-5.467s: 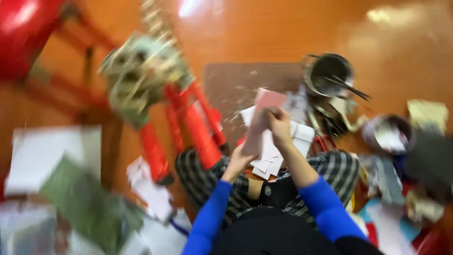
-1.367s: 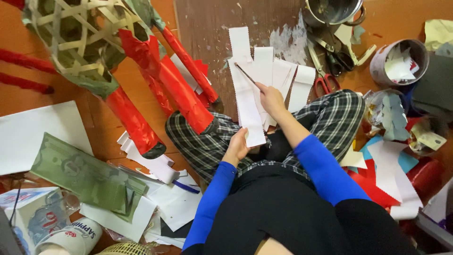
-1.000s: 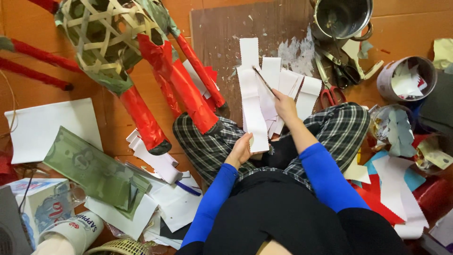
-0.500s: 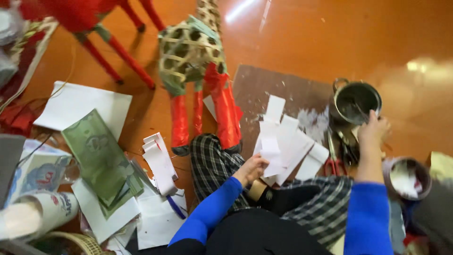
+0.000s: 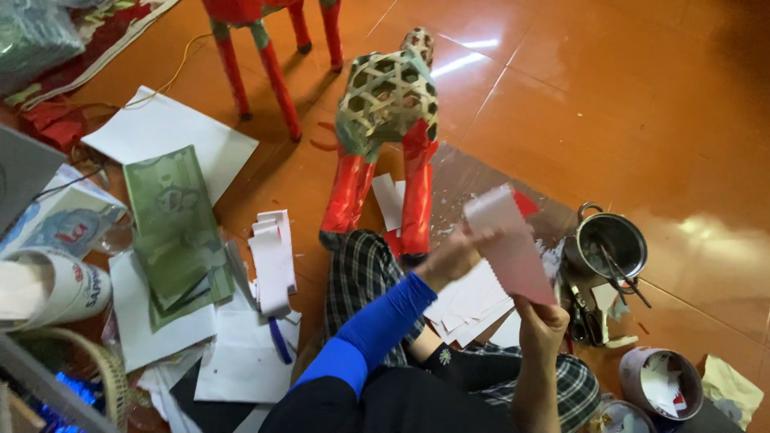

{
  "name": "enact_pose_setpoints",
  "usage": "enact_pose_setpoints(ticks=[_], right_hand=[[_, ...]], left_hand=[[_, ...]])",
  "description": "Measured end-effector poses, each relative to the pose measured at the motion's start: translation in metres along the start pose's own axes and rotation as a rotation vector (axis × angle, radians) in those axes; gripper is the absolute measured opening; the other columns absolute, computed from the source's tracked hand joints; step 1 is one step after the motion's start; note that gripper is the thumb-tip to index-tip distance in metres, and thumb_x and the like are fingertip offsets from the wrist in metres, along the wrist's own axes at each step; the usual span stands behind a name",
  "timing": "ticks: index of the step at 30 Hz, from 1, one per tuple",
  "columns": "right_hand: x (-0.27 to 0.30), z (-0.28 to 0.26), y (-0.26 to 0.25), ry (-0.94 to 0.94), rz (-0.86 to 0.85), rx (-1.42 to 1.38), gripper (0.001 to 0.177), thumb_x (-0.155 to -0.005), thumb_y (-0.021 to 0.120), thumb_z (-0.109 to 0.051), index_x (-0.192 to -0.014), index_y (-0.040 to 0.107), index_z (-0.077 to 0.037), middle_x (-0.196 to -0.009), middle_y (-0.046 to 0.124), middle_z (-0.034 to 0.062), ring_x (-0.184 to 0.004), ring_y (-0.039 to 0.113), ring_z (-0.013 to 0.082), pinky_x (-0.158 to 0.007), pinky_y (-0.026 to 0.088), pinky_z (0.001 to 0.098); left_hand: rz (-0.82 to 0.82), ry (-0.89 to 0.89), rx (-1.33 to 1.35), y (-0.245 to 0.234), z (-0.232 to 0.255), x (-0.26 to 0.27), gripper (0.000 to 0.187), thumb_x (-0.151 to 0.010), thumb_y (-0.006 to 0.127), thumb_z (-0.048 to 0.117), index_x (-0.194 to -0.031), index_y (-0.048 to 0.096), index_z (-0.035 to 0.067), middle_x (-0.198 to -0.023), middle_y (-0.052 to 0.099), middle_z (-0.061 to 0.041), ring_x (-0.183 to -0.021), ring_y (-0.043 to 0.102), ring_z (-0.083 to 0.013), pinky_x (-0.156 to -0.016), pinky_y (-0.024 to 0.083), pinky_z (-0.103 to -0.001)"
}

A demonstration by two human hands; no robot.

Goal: Crafting a paper mache giraffe by cutting paper strips and applying them to a frame with glue.

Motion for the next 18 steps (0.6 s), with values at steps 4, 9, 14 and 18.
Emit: enact_pose_setpoints(ticks=[4, 9, 14, 18], right_hand=[[0.013, -0.031, 0.053, -0.047, -0.323, 0.03, 0.021, -0.089, 0.074, 0.01, -0.11, 0.079, 0.005, -0.115, 0.08, 0.0116, -0.092, 0.072, 0.0161, -0.083, 0.056, 0.0242], [0.046, -0.063, 0.152, -0.053, -0.851, -0.072, 0.008, -0.093, 0.078, -0.005, -0.098, 0.082, 0.0, -0.09, 0.081, 0.009, -0.071, 0.071, 0.0162, -0.064, 0.057, 0.0276], [0.053, -0.034, 0.213, 0.205, -0.953, -0.03, 0.019, -0.098, 0.073, -0.009, -0.084, 0.079, 0.002, -0.072, 0.075, 0.0074, -0.057, 0.065, 0.0143, -0.053, 0.054, 0.0265], [-0.006, -0.033, 0.248, 0.172, -0.645, 0.223, 0.033, -0.098, 0.078, -0.015, -0.099, 0.077, 0.018, -0.076, 0.079, 0.0308, -0.08, 0.07, 0.0295, -0.079, 0.059, 0.055]], left_hand=[[-0.232, 0.358, -0.075, 0.096, 0.177, 0.069, 0.055, -0.105, 0.059, 0.037, -0.144, 0.066, 0.0, -0.134, 0.075, -0.022, -0.131, 0.067, -0.0353, -0.12, 0.048, -0.044], [-0.055, 0.846, -0.265, 0.036, 0.316, 0.214, 0.011, -0.109, 0.06, 0.009, -0.117, 0.068, 0.011, -0.101, 0.063, -0.001, -0.077, 0.055, -0.0072, -0.062, 0.048, -0.02], [1.036, 0.396, -0.101, -0.251, 0.21, 0.349, 0.042, -0.091, 0.074, 0.014, -0.13, 0.064, 0.001, -0.125, 0.066, -0.015, -0.108, 0.065, -0.0274, -0.09, 0.058, -0.037], [0.788, -0.385, -1.755, -0.33, 0.178, 0.308, 0.071, -0.091, 0.079, 0.053, -0.158, 0.059, 0.04, -0.148, 0.072, -0.003, -0.138, 0.066, -0.0312, -0.123, 0.05, -0.042]])
Point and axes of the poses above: each hand's wrist, its own x-axis away from the middle knuckle, its own y-axis out of the palm, z = x × y, the point moved 10 cm from there along -x, towards the middle knuckle
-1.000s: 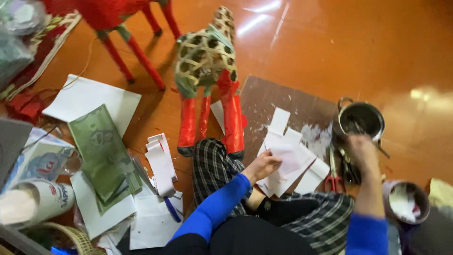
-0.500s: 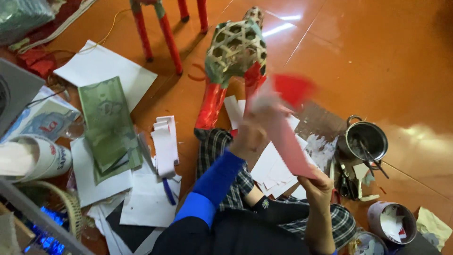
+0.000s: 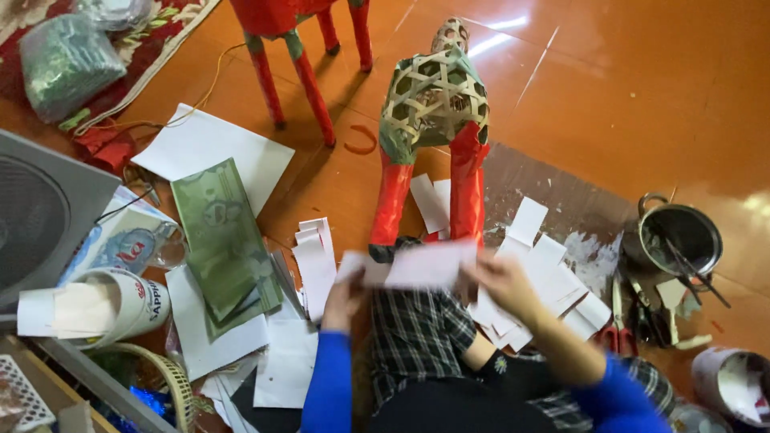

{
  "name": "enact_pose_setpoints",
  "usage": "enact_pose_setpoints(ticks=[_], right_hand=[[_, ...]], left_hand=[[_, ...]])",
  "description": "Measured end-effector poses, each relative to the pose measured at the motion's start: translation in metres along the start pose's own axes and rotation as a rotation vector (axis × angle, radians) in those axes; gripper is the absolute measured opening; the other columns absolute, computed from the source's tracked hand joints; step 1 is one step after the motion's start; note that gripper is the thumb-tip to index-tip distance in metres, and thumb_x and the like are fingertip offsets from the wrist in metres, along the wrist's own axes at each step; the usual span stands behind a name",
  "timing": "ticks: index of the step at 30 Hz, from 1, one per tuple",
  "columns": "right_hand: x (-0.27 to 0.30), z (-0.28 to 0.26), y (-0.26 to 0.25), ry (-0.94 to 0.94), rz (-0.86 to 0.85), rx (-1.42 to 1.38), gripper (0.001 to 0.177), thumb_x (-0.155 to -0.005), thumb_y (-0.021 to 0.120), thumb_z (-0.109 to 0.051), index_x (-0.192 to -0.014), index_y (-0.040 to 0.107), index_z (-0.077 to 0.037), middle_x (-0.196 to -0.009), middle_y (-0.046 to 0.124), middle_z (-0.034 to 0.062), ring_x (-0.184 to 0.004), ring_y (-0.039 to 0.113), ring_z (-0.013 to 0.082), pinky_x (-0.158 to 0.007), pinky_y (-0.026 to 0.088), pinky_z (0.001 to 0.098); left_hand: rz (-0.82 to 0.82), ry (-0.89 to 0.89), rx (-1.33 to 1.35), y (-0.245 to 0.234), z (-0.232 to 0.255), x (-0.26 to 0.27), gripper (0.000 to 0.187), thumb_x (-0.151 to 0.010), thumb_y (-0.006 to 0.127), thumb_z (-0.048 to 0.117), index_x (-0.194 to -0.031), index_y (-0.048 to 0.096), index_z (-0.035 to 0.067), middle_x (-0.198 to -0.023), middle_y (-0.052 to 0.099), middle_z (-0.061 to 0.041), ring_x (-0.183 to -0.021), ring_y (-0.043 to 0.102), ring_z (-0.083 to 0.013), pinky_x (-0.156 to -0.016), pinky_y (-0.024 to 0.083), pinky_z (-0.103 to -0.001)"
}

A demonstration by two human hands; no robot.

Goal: Crafting a paper mache giraffe by cutting paper strips and applying them to a frame with glue.

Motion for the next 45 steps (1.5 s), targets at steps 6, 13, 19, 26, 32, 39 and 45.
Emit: enact_pose_setpoints(ticks=[6, 13, 19, 26, 32, 39, 45], right_hand=[[-0.191, -0.024, -0.05, -0.031, 0.139, -0.105, 0.027, -0.109, 0.075, -0.018, -0.085, 0.07, -0.006, -0.07, 0.065, 0.0079, -0.055, 0.068, 0.0182, -0.049, 0.06, 0.034], [-0.206, -0.029, -0.08, -0.089, 0.224, -0.041, 0.012, -0.103, 0.077, -0.014, -0.092, 0.077, -0.011, -0.078, 0.062, -0.0066, -0.072, 0.058, 0.0056, -0.059, 0.049, 0.0248], [-0.21, -0.006, -0.093, -0.219, 0.348, -0.125, 0.01, -0.101, 0.07, -0.018, -0.094, 0.074, -0.012, -0.088, 0.06, -0.0018, -0.087, 0.052, 0.0089, -0.076, 0.047, 0.0251], [-0.218, 0.021, -0.081, -0.219, 0.38, -0.35, 0.018, -0.091, 0.07, -0.02, -0.1, 0.077, -0.008, -0.088, 0.067, 0.0, -0.085, 0.062, 0.0114, -0.079, 0.053, 0.029], [-0.188, -0.051, -0.054, -0.27, 0.303, -0.092, 0.012, -0.093, 0.07, -0.019, -0.091, 0.072, -0.007, -0.093, 0.059, 0.0044, -0.097, 0.053, 0.0178, -0.091, 0.047, 0.0336], [-0.183, -0.022, -0.058, -0.197, 0.374, 0.029, 0.008, -0.091, 0.066, -0.01, -0.086, 0.072, -0.008, -0.084, 0.054, 0.0, -0.09, 0.052, 0.0147, -0.079, 0.045, 0.0336], [-0.162, 0.02, -0.075, 0.144, 0.507, -0.174, 0.012, -0.091, 0.062, -0.018, -0.087, 0.072, -0.013, -0.07, 0.055, -0.003, -0.053, 0.057, 0.0092, -0.046, 0.043, 0.0247]], left_hand=[[0.211, -0.21, 1.643, -0.061, 0.053, -0.202, 0.084, -0.087, 0.101, 0.006, -0.154, 0.051, -0.003, -0.139, 0.062, -0.023, -0.126, 0.059, -0.0384, -0.108, 0.047, -0.07], [0.451, -0.11, 1.482, -0.185, 0.134, -0.182, 0.049, -0.075, 0.103, 0.002, -0.115, 0.076, 0.01, -0.102, 0.082, -0.009, -0.09, 0.08, -0.0231, -0.082, 0.066, -0.055], [0.61, 0.219, 0.837, -0.273, 0.252, -0.075, 0.016, -0.086, 0.094, 0.016, -0.096, 0.082, 0.013, -0.082, 0.074, 0.0, -0.077, 0.065, -0.0079, -0.067, 0.058, -0.027], [0.464, 0.345, 0.371, -0.26, 0.333, -0.065, 0.005, -0.089, 0.085, 0.03, -0.087, 0.086, 0.025, -0.07, 0.078, 0.003, -0.067, 0.076, -0.0112, -0.062, 0.06, -0.029], [0.488, 0.457, 0.307, -0.262, 0.384, -0.039, 0.009, -0.09, 0.081, 0.023, -0.091, 0.086, 0.017, -0.075, 0.08, -0.007, -0.076, 0.082, -0.0232, -0.065, 0.063, -0.034], [0.379, 0.675, 0.084, -0.23, 0.402, -0.039, 0.045, -0.093, 0.089, 0.042, -0.12, 0.082, 0.007, -0.105, 0.082, -0.018, -0.101, 0.08, -0.0382, -0.086, 0.067, -0.048], [0.768, 1.129, -0.493, -0.184, 0.405, -0.047, 0.025, -0.106, 0.071, 0.018, -0.13, 0.077, 0.017, -0.103, 0.058, -0.005, -0.097, 0.064, -0.0258, -0.077, 0.057, -0.033]])
Point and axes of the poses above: each hand's wrist, its own x-axis away from the middle knuckle, its own y-axis out of the palm, z = x × y, the point moved 10 cm from there along -x, towards the middle knuckle
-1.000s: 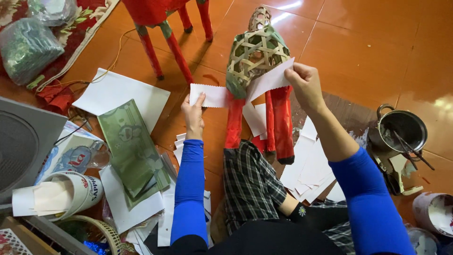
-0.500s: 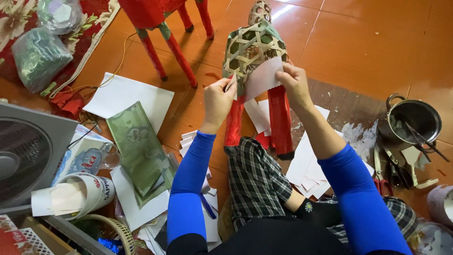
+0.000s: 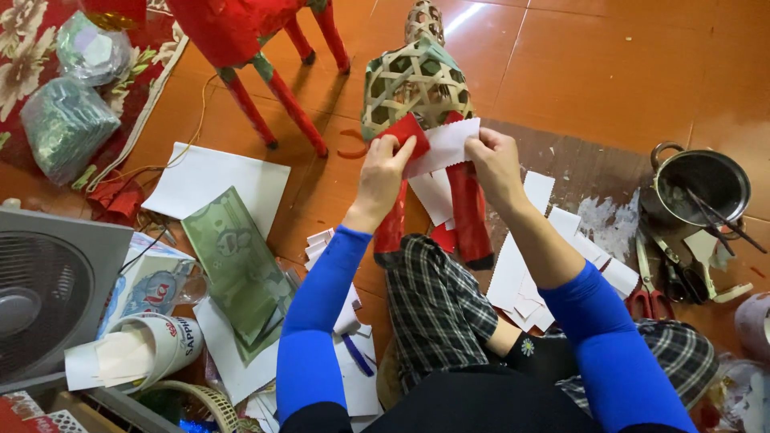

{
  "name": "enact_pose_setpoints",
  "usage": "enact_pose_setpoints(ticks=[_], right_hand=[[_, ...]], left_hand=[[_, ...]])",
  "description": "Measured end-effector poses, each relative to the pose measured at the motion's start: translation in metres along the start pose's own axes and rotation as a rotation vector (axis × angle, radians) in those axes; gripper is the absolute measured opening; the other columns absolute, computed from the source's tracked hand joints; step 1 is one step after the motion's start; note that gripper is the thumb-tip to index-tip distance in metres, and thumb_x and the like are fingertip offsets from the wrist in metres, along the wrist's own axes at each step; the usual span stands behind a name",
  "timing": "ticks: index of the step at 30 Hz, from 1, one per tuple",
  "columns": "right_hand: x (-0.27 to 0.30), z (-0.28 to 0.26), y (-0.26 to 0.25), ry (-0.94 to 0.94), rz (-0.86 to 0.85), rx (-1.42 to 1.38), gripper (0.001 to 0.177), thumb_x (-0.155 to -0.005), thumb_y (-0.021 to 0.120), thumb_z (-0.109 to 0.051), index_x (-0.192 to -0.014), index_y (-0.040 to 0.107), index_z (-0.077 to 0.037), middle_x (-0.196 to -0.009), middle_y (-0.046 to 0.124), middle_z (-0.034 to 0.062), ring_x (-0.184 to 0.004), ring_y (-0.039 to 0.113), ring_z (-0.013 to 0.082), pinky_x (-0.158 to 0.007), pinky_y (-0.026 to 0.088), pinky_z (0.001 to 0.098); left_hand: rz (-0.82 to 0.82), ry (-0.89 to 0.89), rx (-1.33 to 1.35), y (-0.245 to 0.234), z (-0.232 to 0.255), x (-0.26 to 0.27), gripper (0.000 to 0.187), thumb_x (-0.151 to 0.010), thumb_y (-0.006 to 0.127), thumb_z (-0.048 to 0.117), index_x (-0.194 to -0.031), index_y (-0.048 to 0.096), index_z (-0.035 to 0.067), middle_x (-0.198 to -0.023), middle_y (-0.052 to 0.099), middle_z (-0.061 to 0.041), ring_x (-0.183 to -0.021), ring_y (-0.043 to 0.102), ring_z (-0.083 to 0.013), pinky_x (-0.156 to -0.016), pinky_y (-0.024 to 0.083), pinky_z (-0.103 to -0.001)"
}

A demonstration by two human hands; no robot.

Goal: Crafting a paper mache giraffe by cutting paper strips and applying them to a frame with glue.

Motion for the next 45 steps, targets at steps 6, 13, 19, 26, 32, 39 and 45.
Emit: enact_pose_setpoints(ticks=[6, 13, 19, 26, 32, 39, 45], right_hand=[[0.005, 0.007, -0.003, 0.065, 0.019, -0.082, 0.016, -0.09, 0.063, -0.014, -0.095, 0.077, -0.007, -0.068, 0.061, 0.0017, -0.047, 0.066, 0.0125, -0.038, 0.048, 0.0265], [-0.021, -0.023, 0.022, -0.108, -0.033, 0.148, 0.015, -0.086, 0.063, -0.016, -0.079, 0.075, -0.01, -0.058, 0.056, 0.0018, -0.051, 0.061, 0.0116, -0.041, 0.044, 0.0291], [-0.032, -0.091, 0.105, -0.375, -0.269, 0.515, 0.022, -0.091, 0.066, -0.026, -0.072, 0.071, -0.015, -0.056, 0.06, 0.0065, -0.061, 0.062, 0.019, -0.059, 0.05, 0.0412], [-0.017, -0.082, 0.095, -0.472, -0.242, 0.584, 0.025, -0.108, 0.062, -0.03, -0.101, 0.076, -0.01, -0.101, 0.077, 0.0212, -0.102, 0.073, 0.0489, -0.081, 0.056, 0.0602], [0.008, -0.04, 0.097, -0.313, -0.323, 0.433, 0.042, -0.105, 0.06, -0.005, -0.144, 0.046, -0.014, -0.137, 0.069, 0.0338, -0.128, 0.063, 0.0574, -0.107, 0.051, 0.0716], [-0.016, -0.021, 0.097, -0.311, -0.275, 0.188, 0.039, -0.111, 0.059, 0.002, -0.143, 0.044, -0.013, -0.124, 0.073, 0.0247, -0.126, 0.07, 0.0375, -0.104, 0.059, 0.0536], [-0.037, -0.004, 0.099, -0.392, -0.375, 0.054, 0.043, -0.107, 0.059, 0.009, -0.142, 0.044, -0.012, -0.099, 0.068, 0.0075, -0.094, 0.067, 0.0142, -0.086, 0.063, 0.0304]], left_hand=[[0.142, 0.04, -0.398, 0.006, 0.014, -0.024, 0.01, -0.102, 0.07, 0.013, -0.092, 0.071, 0.017, -0.087, 0.049, 0.001, -0.075, 0.054, -0.0208, -0.058, 0.042, -0.035], [0.232, 0.022, -0.376, 0.012, 0.019, -0.017, 0.029, -0.087, 0.063, -0.003, -0.066, 0.055, 0.016, -0.081, 0.049, -0.003, -0.067, 0.045, -0.0242, -0.059, 0.036, -0.041], [0.018, -0.293, 0.547, -0.024, -0.011, -0.01, 0.046, -0.086, 0.069, 0.01, -0.132, 0.069, 0.006, -0.119, 0.068, -0.021, -0.119, 0.063, -0.0434, -0.122, 0.032, -0.055], [0.299, -0.784, 0.911, -0.02, -0.069, 0.003, 0.009, -0.101, 0.077, 0.004, -0.109, 0.076, 0.0, -0.128, 0.063, -0.016, -0.119, 0.071, -0.0317, -0.103, 0.061, -0.044], [0.351, -0.905, 1.018, 0.017, -0.102, 0.035, 0.013, -0.106, 0.078, 0.012, -0.116, 0.08, 0.005, -0.113, 0.077, -0.011, -0.107, 0.071, -0.0169, -0.095, 0.063, -0.038], [0.387, -1.11, 1.199, 0.078, -0.123, 0.062, 0.008, -0.105, 0.078, 0.015, -0.108, 0.083, 0.009, -0.085, 0.075, -0.003, -0.077, 0.072, -0.0101, -0.073, 0.068, -0.033], [0.31, -1.067, 0.913, 0.075, -0.122, 0.039, 0.008, -0.102, 0.077, 0.007, -0.111, 0.078, 0.008, -0.096, 0.073, -0.011, -0.09, 0.072, -0.0205, -0.08, 0.063, -0.038]])
Point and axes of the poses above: each hand's wrist, its own x-axis away from the middle knuckle, its own y-axis out of the palm, z = x × y, the point moved 10 cm from there along -x, towards the middle knuckle
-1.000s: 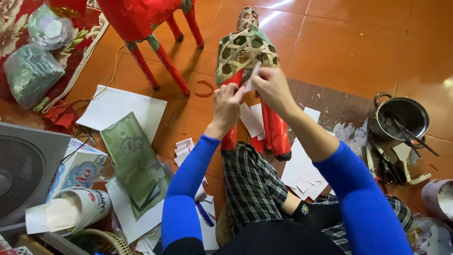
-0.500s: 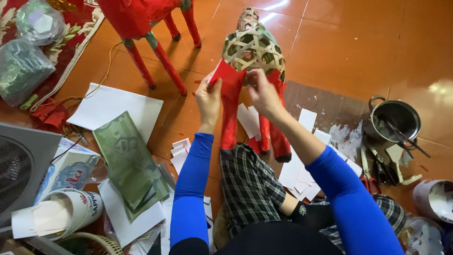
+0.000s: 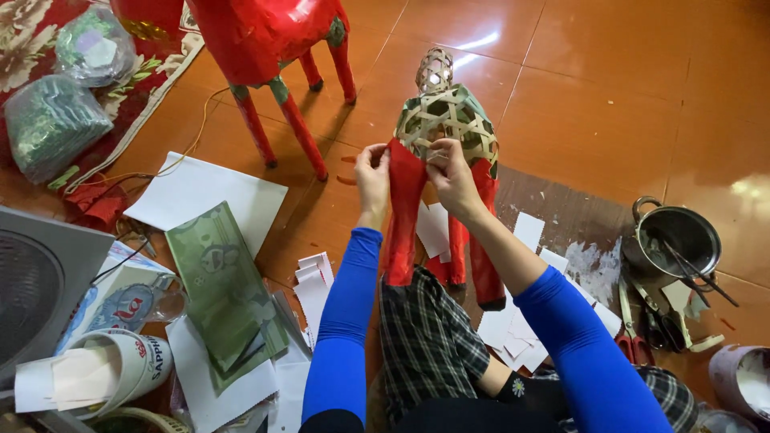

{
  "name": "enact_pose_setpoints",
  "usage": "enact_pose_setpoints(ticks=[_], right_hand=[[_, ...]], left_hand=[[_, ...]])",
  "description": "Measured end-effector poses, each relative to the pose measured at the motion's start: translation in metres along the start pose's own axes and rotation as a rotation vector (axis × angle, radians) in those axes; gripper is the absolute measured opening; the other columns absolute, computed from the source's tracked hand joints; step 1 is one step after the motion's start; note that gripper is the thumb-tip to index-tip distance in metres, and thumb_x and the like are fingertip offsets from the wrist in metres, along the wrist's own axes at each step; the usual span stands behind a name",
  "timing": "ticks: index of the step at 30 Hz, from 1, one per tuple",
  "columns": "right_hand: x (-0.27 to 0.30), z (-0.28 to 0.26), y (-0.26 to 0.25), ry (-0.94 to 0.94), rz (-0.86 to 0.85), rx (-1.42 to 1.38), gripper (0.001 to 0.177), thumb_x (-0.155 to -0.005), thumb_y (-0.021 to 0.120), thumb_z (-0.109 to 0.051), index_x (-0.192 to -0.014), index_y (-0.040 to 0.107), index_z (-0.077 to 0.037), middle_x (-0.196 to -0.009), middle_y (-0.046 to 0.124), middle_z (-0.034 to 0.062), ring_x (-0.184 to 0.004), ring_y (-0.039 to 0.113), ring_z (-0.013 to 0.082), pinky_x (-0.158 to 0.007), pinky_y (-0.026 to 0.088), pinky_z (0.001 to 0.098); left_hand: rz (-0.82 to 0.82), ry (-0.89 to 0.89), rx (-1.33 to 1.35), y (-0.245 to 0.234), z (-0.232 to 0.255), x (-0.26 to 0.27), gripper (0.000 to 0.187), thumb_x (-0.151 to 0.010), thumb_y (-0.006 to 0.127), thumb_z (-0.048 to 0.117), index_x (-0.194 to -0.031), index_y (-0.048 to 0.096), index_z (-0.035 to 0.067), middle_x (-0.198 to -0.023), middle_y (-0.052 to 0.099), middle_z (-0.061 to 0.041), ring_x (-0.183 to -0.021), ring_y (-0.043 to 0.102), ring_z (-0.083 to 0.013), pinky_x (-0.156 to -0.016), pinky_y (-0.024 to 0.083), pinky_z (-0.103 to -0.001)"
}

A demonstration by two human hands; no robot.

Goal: Crafting a paper mache giraffe by cutting paper strips and applying them to a frame with glue.

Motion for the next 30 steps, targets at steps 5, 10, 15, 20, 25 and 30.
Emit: enact_pose_setpoints(ticks=[5, 10, 15, 20, 25, 30], right_hand=[[0.001, -0.001, -0.006, 0.028, 0.039, -0.002, 0.041, -0.107, 0.062, 0.007, -0.14, 0.046, -0.01, -0.098, 0.069, 0.0082, -0.091, 0.067, 0.0143, -0.082, 0.062, 0.0302], [0.002, 0.011, -0.015, 0.067, 0.115, 0.018, 0.04, -0.105, 0.069, 0.001, -0.138, 0.049, -0.011, -0.105, 0.072, 0.0109, -0.092, 0.072, 0.0173, -0.081, 0.065, 0.0329], [0.007, 0.003, -0.01, 0.071, 0.141, 0.204, 0.044, -0.102, 0.076, -0.005, -0.138, 0.054, -0.019, -0.1, 0.077, 0.008, -0.094, 0.076, 0.0223, -0.084, 0.063, 0.0411], [0.01, -0.007, -0.007, 0.097, 0.179, 0.254, 0.044, -0.102, 0.075, -0.009, -0.14, 0.055, -0.021, -0.101, 0.078, 0.0145, -0.099, 0.075, 0.0358, -0.087, 0.059, 0.0538], [0.03, -0.046, -0.006, 0.128, 0.13, 0.178, 0.053, -0.109, 0.06, 0.001, -0.152, 0.04, -0.024, -0.126, 0.076, 0.0175, -0.107, 0.077, 0.0275, -0.092, 0.068, 0.0432], [0.141, -0.124, -0.045, -0.205, 0.226, 0.305, 0.052, -0.104, 0.074, -0.007, -0.153, 0.058, -0.011, -0.145, 0.066, 0.016, -0.134, 0.066, 0.0431, -0.112, 0.055, 0.0537]], left_hand=[[0.096, 0.154, -0.202, -0.001, 0.042, 0.01, 0.027, -0.099, 0.076, 0.005, -0.121, 0.065, 0.015, -0.104, 0.064, -0.007, -0.097, 0.069, -0.0248, -0.086, 0.06, -0.036], [-0.08, 0.423, -0.218, 0.009, 0.076, 0.044, 0.025, -0.119, 0.056, 0.024, -0.135, 0.072, 0.013, -0.119, 0.07, -0.01, -0.116, 0.071, -0.0289, -0.1, 0.057, -0.042], [-0.079, 0.371, -0.224, 0.01, 0.059, 0.03, 0.033, -0.117, 0.06, 0.039, -0.118, 0.079, 0.012, -0.102, 0.062, -0.003, -0.095, 0.066, -0.0174, -0.088, 0.056, -0.033], [-0.224, 0.208, -0.024, 0.031, 0.04, -0.002, 0.037, -0.117, 0.055, 0.037, -0.091, 0.063, 0.011, -0.089, 0.049, 0.0, -0.087, 0.051, -0.0144, -0.086, 0.047, -0.033], [-0.363, 0.078, 0.424, 0.031, 0.015, 0.002, 0.027, -0.113, 0.06, 0.039, -0.103, 0.062, 0.015, -0.101, 0.057, 0.004, -0.091, 0.05, -0.0062, -0.087, 0.042, -0.023], [0.113, -0.233, 0.367, -0.062, -0.061, 0.122, 0.032, -0.115, 0.069, 0.029, -0.134, 0.068, 0.003, -0.125, 0.062, -0.008, -0.116, 0.055, -0.0174, -0.109, 0.048, -0.04]])
Point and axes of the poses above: each hand's wrist, its own x-axis away from the middle knuckle, its own y-axis out of the palm, z = x × y, the point moved 10 cm from there along -x, towards the middle knuckle
